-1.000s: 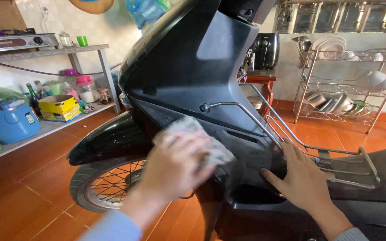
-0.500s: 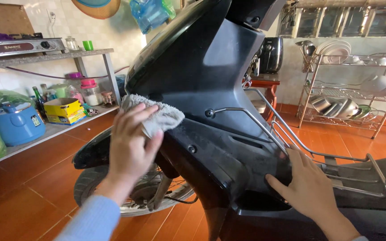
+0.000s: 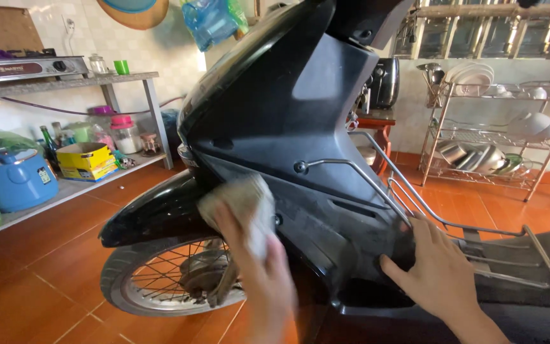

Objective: The person wipes the side and front fairing of a black motorcycle using a cloth. They hold the vehicle steady with one hand while scrubbing the surface with the other, focusing on the area near the Honda logo and the front wheel.

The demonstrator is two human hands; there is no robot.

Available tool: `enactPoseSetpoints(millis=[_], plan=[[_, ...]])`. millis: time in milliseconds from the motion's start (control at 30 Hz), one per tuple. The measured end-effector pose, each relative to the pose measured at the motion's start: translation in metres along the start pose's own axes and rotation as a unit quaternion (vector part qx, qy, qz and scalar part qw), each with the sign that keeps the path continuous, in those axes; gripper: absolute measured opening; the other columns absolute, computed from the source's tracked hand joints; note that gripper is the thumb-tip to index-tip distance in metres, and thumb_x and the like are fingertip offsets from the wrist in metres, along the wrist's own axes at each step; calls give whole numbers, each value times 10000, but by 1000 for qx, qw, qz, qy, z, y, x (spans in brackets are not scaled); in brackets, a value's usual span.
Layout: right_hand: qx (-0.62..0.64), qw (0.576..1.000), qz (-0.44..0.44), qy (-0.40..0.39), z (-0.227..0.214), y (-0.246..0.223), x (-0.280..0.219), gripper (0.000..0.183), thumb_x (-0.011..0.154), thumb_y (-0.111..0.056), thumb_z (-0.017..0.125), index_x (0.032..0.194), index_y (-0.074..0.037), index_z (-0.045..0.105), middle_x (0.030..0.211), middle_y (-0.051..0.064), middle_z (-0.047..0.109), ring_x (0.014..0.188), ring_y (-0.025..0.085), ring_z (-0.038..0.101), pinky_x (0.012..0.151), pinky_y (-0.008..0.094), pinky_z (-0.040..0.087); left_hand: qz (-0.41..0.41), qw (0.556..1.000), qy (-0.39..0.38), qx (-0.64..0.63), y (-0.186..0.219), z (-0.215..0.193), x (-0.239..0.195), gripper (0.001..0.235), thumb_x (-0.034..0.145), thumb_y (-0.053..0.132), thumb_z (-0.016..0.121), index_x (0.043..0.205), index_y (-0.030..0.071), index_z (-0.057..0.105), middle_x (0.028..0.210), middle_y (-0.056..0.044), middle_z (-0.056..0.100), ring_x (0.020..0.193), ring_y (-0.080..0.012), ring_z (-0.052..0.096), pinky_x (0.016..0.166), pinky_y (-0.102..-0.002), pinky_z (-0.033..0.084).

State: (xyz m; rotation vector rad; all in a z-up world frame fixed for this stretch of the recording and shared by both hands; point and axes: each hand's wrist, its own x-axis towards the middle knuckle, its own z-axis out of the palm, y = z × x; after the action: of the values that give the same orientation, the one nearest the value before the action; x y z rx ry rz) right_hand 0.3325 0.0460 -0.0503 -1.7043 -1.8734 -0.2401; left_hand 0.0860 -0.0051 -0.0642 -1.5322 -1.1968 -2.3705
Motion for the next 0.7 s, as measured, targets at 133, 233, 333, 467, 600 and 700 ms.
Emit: enactPoseSetpoints(millis=[133,233,333,467,600,700], plan=[[12,1000,0,-6,4,-1,2,623,702,-577,759,1189,-249,552,1390,-88,605,1223,267,650,967,475,531,-2,996,31,83,-41,28,-98,750,804,207,486,1530,99,334,1706,-285,135,1596,-493,79,1263,-610,104],[-1,1000,11,-14,3,-1,2,612,716,-592,740,1195,-262,548,1321,-80,626,1164,255,667,915,466,542,16,998,31,54,-17,16,-47,588,987,225,478,1529,96,290,1705,-283,123,1595,-466,84,1267,-566,101],[-14,999,23,-18,6,-5,1,611,715,-612,718,1182,-256,547,1319,-82,611,1168,249,659,911,470,540,-58,997,31,-41,-25,-9,58,758,1001,188,447,1637,38,63,1743,-200,90,1616,-307,95,1292,-422,52],[-12,999,37,1,7,-8,1,638,673,-570,741,1183,-235,557,1350,-75,607,1192,273,654,938,495,546,-9,999,35,-24,-20,-16,85,647,1097,280,339,1639,33,89,1752,-180,104,1625,-286,130,1316,-399,63],[-1,999,39,4,8,-8,2,634,665,-558,749,1183,-243,563,1353,-35,616,1216,312,648,981,513,528,-116,915,132,-363,-18,41,-67,1096,863,465,749,1665,172,61,1743,-105,135,1567,-280,238,1255,-486,167],[5,999,45,-18,7,-9,3,646,687,-600,760,1193,-250,561,1420,-82,586,1281,244,619,1004,491,520,77,985,25,152,-41,37,-74,604,1042,583,390,1461,175,542,1689,-359,161,1566,-645,92,1212,-715,203]])
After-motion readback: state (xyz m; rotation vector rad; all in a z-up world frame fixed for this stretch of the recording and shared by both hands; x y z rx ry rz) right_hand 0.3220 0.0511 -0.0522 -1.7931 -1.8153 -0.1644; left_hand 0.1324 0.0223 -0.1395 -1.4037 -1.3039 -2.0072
